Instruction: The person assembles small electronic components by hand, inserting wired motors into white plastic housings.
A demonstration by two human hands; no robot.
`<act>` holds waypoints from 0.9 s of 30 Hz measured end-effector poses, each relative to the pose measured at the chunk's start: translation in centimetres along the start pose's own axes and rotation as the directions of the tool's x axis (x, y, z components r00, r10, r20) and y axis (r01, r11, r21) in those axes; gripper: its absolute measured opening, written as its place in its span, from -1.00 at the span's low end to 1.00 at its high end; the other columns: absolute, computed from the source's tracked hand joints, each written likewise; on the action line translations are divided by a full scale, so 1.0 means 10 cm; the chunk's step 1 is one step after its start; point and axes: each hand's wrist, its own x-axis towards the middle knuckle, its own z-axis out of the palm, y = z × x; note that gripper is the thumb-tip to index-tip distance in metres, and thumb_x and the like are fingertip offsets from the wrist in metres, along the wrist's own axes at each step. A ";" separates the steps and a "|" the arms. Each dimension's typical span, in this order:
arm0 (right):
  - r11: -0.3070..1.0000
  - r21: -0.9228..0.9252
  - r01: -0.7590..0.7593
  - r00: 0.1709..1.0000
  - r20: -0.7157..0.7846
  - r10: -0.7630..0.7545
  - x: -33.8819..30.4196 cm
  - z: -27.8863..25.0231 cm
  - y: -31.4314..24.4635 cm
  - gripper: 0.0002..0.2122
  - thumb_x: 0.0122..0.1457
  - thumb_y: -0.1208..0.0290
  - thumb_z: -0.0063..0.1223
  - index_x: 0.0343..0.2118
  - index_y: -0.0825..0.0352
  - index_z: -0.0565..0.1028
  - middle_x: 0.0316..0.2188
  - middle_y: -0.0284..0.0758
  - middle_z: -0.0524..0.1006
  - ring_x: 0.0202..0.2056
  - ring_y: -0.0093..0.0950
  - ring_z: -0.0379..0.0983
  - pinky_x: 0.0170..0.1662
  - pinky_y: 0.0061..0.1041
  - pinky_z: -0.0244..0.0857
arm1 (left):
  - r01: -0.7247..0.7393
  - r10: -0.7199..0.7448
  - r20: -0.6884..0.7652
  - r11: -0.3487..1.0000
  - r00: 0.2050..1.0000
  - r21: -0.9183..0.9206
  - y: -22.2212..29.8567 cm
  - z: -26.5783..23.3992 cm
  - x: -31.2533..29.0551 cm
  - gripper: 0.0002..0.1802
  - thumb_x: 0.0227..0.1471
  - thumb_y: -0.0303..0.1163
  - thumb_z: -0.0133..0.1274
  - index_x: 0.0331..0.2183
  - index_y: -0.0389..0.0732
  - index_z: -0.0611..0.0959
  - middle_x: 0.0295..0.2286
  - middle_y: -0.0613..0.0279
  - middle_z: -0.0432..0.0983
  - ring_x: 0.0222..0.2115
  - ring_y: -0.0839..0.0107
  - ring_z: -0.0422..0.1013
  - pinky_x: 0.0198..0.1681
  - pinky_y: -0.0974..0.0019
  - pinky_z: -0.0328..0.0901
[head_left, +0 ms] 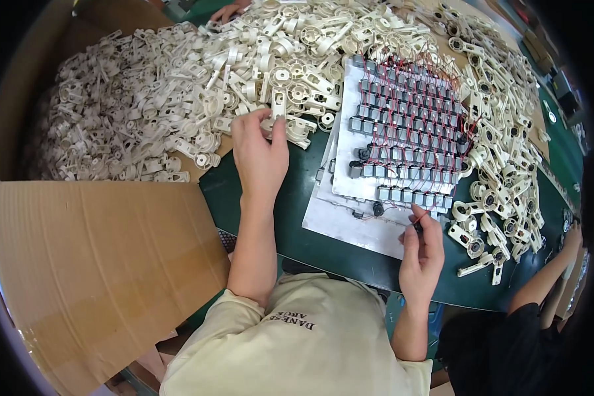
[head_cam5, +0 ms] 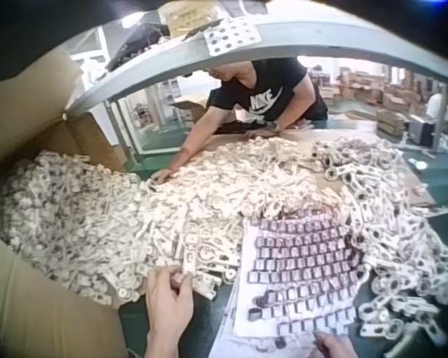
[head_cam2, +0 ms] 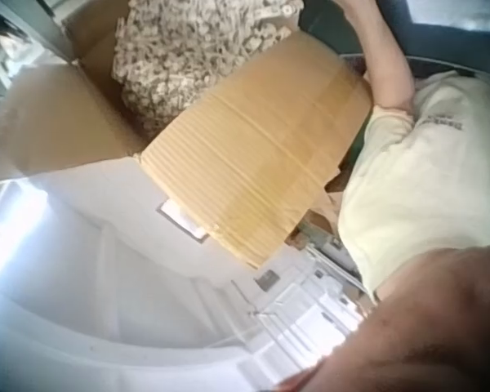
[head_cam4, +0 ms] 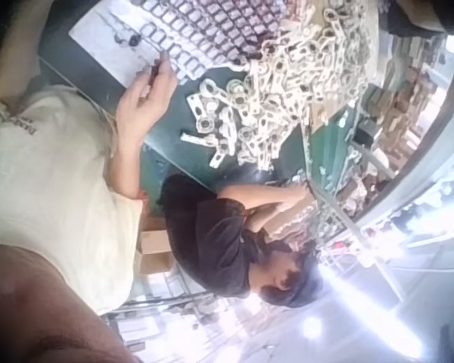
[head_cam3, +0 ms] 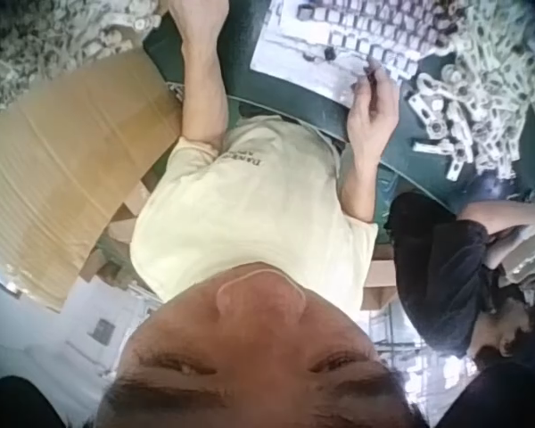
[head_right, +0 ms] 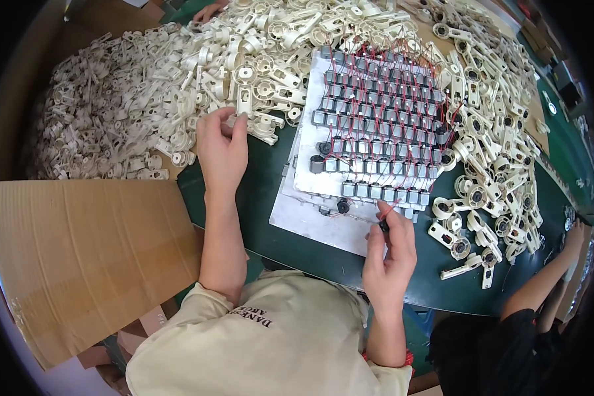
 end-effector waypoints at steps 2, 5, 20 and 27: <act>0.968 0.204 -0.149 0.989 0.006 0.151 -0.03 -0.03 -0.08 -0.68 0.23 0.60 -0.08 0.07 0.44 0.35 -0.20 -0.35 0.45 -0.37 -0.67 0.33 -0.29 -0.69 0.28 | 0.021 -0.025 0.025 0.989 0.999 0.146 0.10 0.03 0.13 -0.63 0.00 -0.26 0.17 -0.22 -0.34 0.55 -0.25 0.00 0.38 -0.27 0.09 0.40 -0.16 0.15 0.30; 0.946 0.299 -0.126 0.992 0.025 0.124 -0.03 -0.04 -0.08 -0.70 0.22 0.60 -0.03 0.02 0.44 0.31 -0.19 -0.33 0.46 -0.36 -0.67 0.34 -0.30 -0.69 0.28 | 0.001 -0.014 0.057 0.975 0.998 0.223 0.11 0.10 0.25 -0.61 -0.07 -0.26 0.23 -0.28 -0.36 0.55 -0.25 -0.07 0.40 -0.22 -0.03 0.38 -0.12 0.11 0.28; 0.863 0.486 0.141 0.977 0.071 -0.199 0.00 -0.28 -0.24 -0.77 0.10 0.62 0.07 -0.15 0.49 0.45 -0.16 -0.17 0.51 -0.06 -0.38 0.42 0.09 -0.43 0.21 | -0.378 0.547 0.445 0.827 0.709 -0.415 0.70 -0.45 -0.40 -0.73 -0.07 -0.66 0.06 -0.24 -0.27 0.61 -0.35 0.14 0.48 -0.38 0.29 0.46 -0.30 0.37 0.37; 0.806 0.561 -0.188 0.959 0.283 0.027 0.02 -0.32 -0.28 -0.75 0.13 0.68 0.05 -0.10 0.50 0.43 -0.17 -0.20 0.52 -0.10 -0.48 0.44 0.03 -0.49 0.27 | -0.248 0.605 0.494 0.753 0.625 -0.609 0.83 -0.30 -0.60 -0.69 -0.07 -0.63 0.08 -0.21 -0.21 0.63 -0.34 0.19 0.46 -0.36 0.33 0.45 -0.33 0.34 0.35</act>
